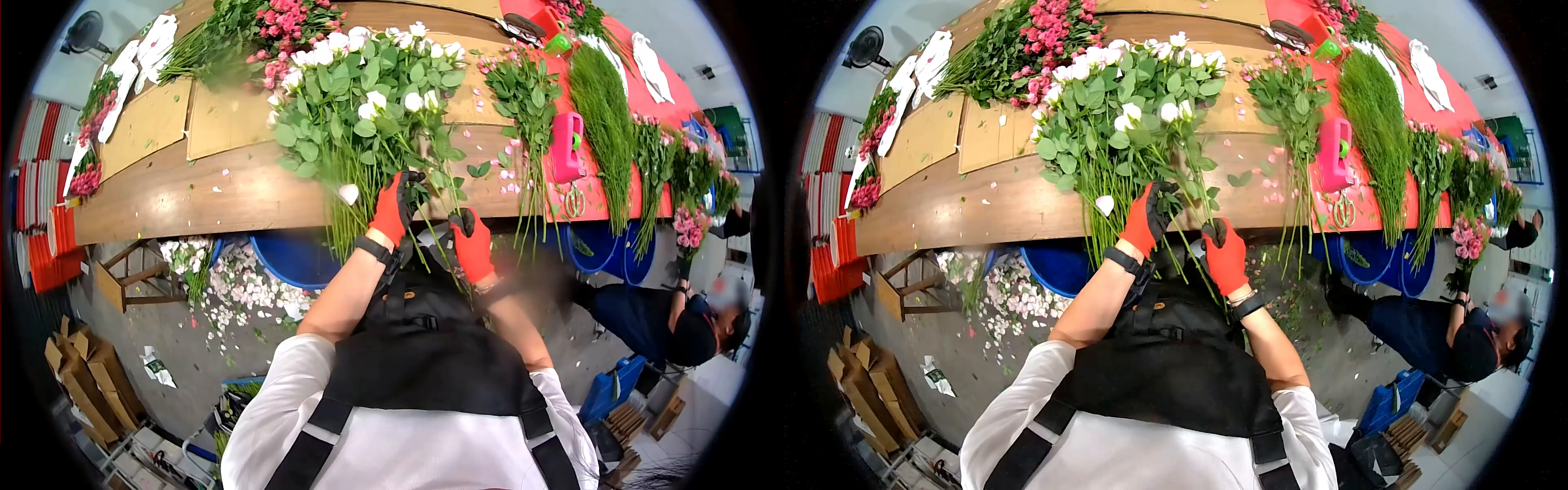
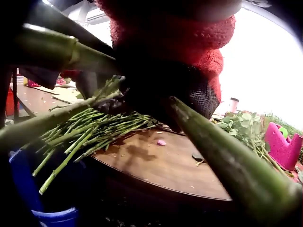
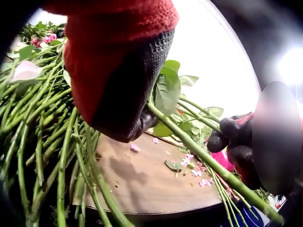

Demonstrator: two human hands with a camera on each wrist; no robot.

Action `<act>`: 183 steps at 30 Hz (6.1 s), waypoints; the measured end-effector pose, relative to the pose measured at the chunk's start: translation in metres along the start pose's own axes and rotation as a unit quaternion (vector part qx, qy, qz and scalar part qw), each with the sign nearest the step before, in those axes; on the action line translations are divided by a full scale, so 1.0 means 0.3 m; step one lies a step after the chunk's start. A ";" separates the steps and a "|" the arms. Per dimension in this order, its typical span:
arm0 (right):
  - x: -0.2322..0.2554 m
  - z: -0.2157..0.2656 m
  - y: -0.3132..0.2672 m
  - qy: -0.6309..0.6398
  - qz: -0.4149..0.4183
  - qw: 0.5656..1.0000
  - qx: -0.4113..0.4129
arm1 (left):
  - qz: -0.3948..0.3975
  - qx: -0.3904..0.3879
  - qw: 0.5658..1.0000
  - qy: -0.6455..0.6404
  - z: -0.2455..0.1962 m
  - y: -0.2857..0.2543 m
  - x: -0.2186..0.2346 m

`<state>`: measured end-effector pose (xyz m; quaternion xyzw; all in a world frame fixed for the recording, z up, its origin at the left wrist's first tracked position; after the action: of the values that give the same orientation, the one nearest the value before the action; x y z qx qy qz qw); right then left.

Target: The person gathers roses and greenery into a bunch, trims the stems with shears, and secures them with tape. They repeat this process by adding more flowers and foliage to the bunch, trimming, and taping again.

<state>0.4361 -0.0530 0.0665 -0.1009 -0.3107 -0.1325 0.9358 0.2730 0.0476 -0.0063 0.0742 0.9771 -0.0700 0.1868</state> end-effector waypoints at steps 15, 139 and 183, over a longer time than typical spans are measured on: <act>0.023 -0.034 -0.032 -0.080 -0.021 0.996 0.016 | -0.061 0.246 0.887 -0.386 0.112 0.056 -0.021; 0.843 -0.448 0.339 0.266 0.021 0.959 -0.092 | -0.026 0.171 0.944 -0.282 0.024 0.312 -0.944; 0.654 -0.577 0.540 -0.426 -0.051 0.899 0.085 | -0.063 0.156 0.917 -0.361 0.007 0.289 -0.576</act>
<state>0.7339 0.0168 0.0323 -0.0523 -0.6942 -0.0974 0.7112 0.4474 0.1117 0.0472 0.0099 0.8227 -0.2549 0.5080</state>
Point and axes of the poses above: each hand's wrist, its own y-axis towards the middle knuckle, its own x-axis out of the back of the hand, z = x × y, the point moved 4 cm from there along y, towards the middle knuckle, and after that the axes turned 11 degrees about -y, right-handed, at the moved point
